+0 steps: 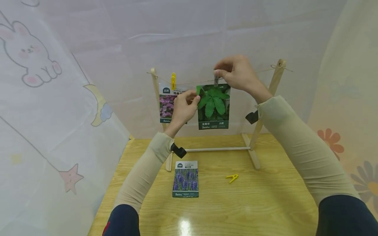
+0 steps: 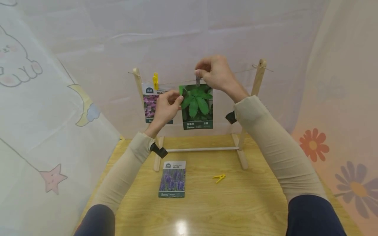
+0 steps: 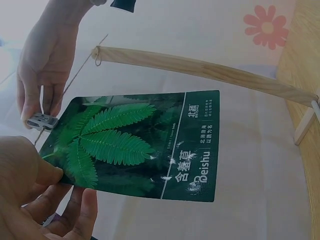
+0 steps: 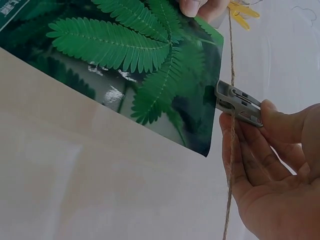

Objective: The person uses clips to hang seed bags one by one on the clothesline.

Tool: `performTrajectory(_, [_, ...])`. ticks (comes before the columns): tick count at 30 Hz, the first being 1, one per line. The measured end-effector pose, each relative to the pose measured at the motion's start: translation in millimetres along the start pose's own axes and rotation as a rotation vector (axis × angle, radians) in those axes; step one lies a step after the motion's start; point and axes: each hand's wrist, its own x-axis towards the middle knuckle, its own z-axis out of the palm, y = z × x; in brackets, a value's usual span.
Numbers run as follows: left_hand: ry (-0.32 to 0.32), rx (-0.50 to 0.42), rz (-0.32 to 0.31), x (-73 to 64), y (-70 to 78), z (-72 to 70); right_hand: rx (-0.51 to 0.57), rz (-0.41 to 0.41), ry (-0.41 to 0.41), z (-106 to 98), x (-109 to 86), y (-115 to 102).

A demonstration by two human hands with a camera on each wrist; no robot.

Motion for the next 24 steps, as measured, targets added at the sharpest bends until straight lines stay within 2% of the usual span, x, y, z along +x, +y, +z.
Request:
performTrajectory(10, [-0.002,-0.003,-0.012,-0.6,0.3,3.9,0.006,-0.02,-0.018,2.9,-0.1,3.2])
performTrajectory(24, [0.012,0.002,0.014,0.0,-3.3,4.1,0.009,-0.024,-0.044,9.9,1.7,3.7])
